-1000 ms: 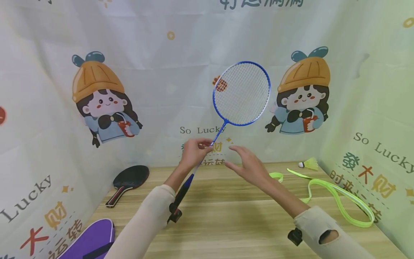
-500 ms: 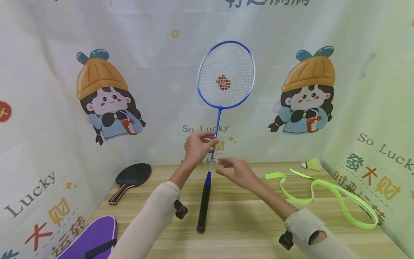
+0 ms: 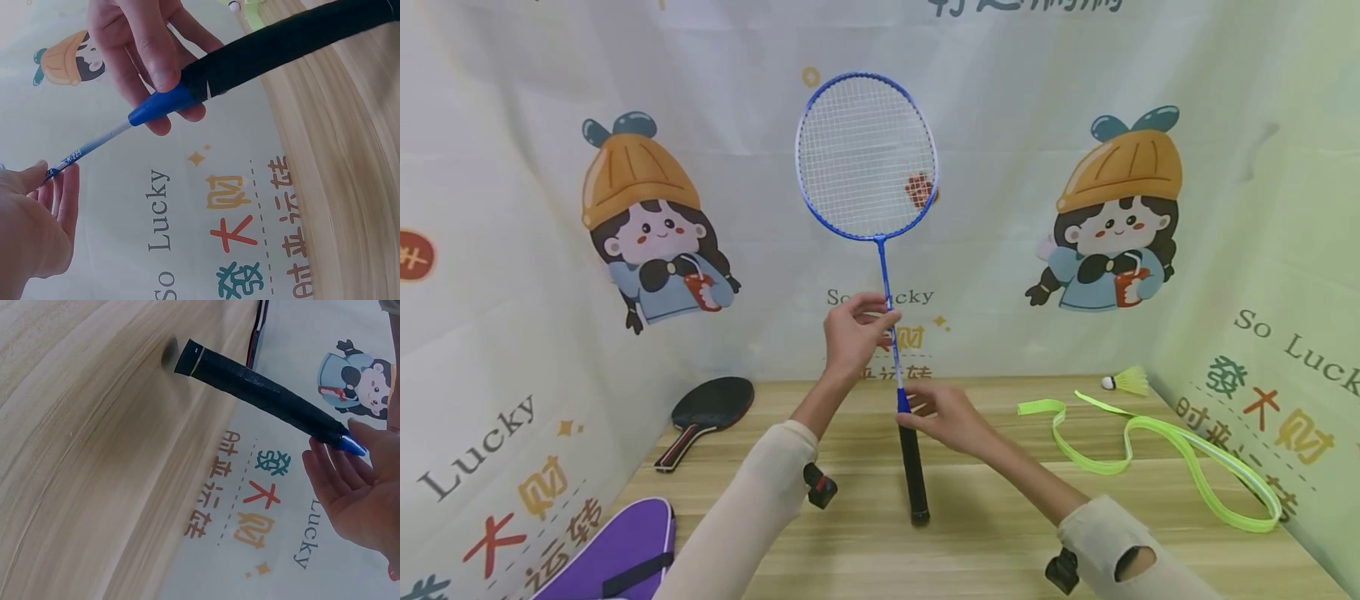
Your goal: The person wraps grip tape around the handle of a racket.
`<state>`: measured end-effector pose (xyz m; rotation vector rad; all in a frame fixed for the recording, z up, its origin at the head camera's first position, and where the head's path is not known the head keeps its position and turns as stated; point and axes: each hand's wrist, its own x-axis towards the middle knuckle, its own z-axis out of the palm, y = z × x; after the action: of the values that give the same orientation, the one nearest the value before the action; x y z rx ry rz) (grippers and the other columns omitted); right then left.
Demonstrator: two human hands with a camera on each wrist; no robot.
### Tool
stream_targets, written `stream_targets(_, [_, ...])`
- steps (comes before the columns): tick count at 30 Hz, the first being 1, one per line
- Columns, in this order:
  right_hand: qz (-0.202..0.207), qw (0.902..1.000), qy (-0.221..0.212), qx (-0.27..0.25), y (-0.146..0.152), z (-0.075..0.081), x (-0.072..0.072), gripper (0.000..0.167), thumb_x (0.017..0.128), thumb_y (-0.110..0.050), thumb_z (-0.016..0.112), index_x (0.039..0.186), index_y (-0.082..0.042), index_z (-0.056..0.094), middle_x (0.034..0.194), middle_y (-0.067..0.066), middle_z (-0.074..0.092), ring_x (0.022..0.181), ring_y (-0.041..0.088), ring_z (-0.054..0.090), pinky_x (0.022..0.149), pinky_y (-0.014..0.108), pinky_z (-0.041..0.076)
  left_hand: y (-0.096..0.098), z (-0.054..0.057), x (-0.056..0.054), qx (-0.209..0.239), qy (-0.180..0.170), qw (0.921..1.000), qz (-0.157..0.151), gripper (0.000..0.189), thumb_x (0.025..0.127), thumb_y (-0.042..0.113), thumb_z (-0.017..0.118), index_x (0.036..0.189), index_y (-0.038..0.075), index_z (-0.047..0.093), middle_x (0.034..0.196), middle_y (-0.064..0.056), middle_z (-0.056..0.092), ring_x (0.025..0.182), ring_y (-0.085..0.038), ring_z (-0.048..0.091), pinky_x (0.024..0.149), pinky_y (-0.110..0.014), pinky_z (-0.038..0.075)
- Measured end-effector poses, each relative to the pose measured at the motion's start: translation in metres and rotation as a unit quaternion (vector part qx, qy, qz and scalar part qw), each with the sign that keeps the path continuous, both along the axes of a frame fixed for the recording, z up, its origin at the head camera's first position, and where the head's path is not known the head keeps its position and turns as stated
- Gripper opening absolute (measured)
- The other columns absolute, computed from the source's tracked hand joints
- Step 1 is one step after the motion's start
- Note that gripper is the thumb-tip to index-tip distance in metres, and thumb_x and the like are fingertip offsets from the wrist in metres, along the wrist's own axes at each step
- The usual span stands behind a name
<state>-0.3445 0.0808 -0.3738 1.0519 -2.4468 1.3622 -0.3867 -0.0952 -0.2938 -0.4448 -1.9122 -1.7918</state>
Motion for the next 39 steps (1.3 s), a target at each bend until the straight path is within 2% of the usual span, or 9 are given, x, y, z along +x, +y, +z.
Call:
stream_targets(4, [-0.004, 0.9999, 0.008, 0.013, 0.002, -0.002, 0.000, 0.029, 0.098, -0.003, 0.071, 0.125, 0.005, 0.067, 0.111, 0.022, 0.074, 0.099, 0.034, 0.075, 0.082, 0.029, 0.062, -0.001, -0.004, 0.001, 0.023, -0.011, 0.9996, -0.015, 0.026, 0.089, 0.005, 0.082, 0.112, 0.000, 0.071, 0.099, -0.015, 0.074, 0.089, -0.037, 0.075, 0.063, -0.037, 0.064])
stream_targets(9, [-0.007, 0.9993, 0.028, 0.024, 0.008, -0.005, 0.001, 0.028, 0.099, 0.000, 0.068, 0.126, 0.006, 0.065, 0.112, 0.023, 0.074, 0.098, 0.035, 0.075, 0.081, 0.032, 0.062, -0.003, -0.009, 0.006, 0.030, -0.033, 0.9982, -0.040, 0.032, 0.090, 0.007, 0.081, 0.120, -0.001, 0.069, 0.103, -0.017, 0.073, 0.095, -0.035, 0.074, 0.072, -0.036, 0.064])
stream_targets(13, [-0.022, 0.9984, 0.034, 0.038, 0.015, -0.005, 0.002, 0.032, 0.100, -0.001, 0.067, 0.130, 0.006, 0.064, 0.113, 0.022, 0.074, 0.099, 0.035, 0.075, 0.083, 0.037, 0.063, -0.001, -0.020, 0.011, -0.003, -0.046, 0.9968, -0.065, 0.034, 0.092, 0.006, 0.080, 0.124, 0.000, 0.070, 0.105, -0.017, 0.075, 0.097, -0.033, 0.075, 0.075, -0.036, 0.064])
stream_targets(19, [-0.027, 0.9979, 0.024, 0.054, 0.025, 0.001, 0.004, 0.038, 0.102, -0.002, 0.064, 0.138, 0.008, 0.059, 0.123, 0.025, 0.071, 0.106, 0.039, 0.073, 0.085, 0.039, 0.062, 0.002, -0.044, 0.021, -0.080, -0.047, 0.9902, -0.105, 0.034, 0.093, 0.008, 0.078, 0.126, 0.002, 0.070, 0.105, -0.014, 0.077, 0.097, -0.028, 0.075, 0.075, -0.035, 0.064])
stream_targets(22, [-0.033, 0.9970, 0.029, 0.064, 0.028, 0.004, 0.004, 0.040, 0.102, -0.002, 0.064, 0.140, 0.008, 0.059, 0.127, 0.025, 0.069, 0.107, 0.039, 0.072, 0.085, 0.038, 0.062, 0.003, -0.055, 0.025, -0.088, -0.043, 0.9885, -0.115, 0.035, 0.093, 0.007, 0.079, 0.126, 0.003, 0.070, 0.106, -0.013, 0.077, 0.096, -0.025, 0.076, 0.074, -0.036, 0.064])
stream_targets(26, [-0.040, 0.9959, 0.039, 0.072, 0.030, 0.005, 0.005, 0.040, 0.101, -0.002, 0.065, 0.141, 0.002, 0.061, 0.128, 0.022, 0.070, 0.105, 0.037, 0.073, 0.083, 0.038, 0.063, 0.006, -0.067, 0.030, -0.074, -0.025, 0.9895, -0.121, 0.038, 0.092, 0.002, 0.078, 0.129, 0.002, 0.070, 0.106, -0.017, 0.077, 0.096, -0.027, 0.076, 0.073, -0.036, 0.064])
stream_targets(31, [-0.029, 0.9965, 0.040, 0.068, 0.031, 0.004, 0.005, 0.041, 0.099, 0.000, 0.068, 0.139, -0.004, 0.064, 0.130, 0.018, 0.070, 0.101, 0.033, 0.074, 0.078, 0.034, 0.063, 0.009, -0.079, 0.033, -0.055, 0.006, 0.9922, -0.112, 0.051, 0.090, -0.002, 0.079, 0.138, 0.002, 0.064, 0.103, -0.023, 0.076, 0.092, -0.031, 0.077, 0.072, -0.036, 0.064])
stream_targets(34, [-0.026, 0.9960, 0.044, 0.074, 0.031, 0.003, 0.005, 0.039, 0.099, 0.000, 0.068, 0.138, -0.002, 0.065, 0.128, 0.018, 0.071, 0.100, 0.031, 0.075, 0.078, 0.032, 0.063, 0.010, -0.083, 0.034, -0.032, 0.011, 0.9940, -0.104, 0.061, 0.088, -0.005, 0.079, 0.145, 0.002, 0.057, 0.103, -0.027, 0.075, 0.090, -0.030, 0.077, 0.072, -0.036, 0.064])
stream_targets(39, [-0.030, 0.9953, 0.048, 0.079, 0.031, 0.002, 0.005, 0.037, 0.100, -0.003, 0.068, 0.136, 0.001, 0.065, 0.124, 0.019, 0.073, 0.099, 0.029, 0.076, 0.081, 0.034, 0.063, 0.009, -0.085, 0.033, 0.004, 0.005, 0.9947, -0.102, 0.075, 0.088, -0.006, 0.079, 0.155, 0.006, 0.046, 0.105, -0.026, 0.075, 0.087, -0.026, 0.077, 0.072, -0.038, 0.064])
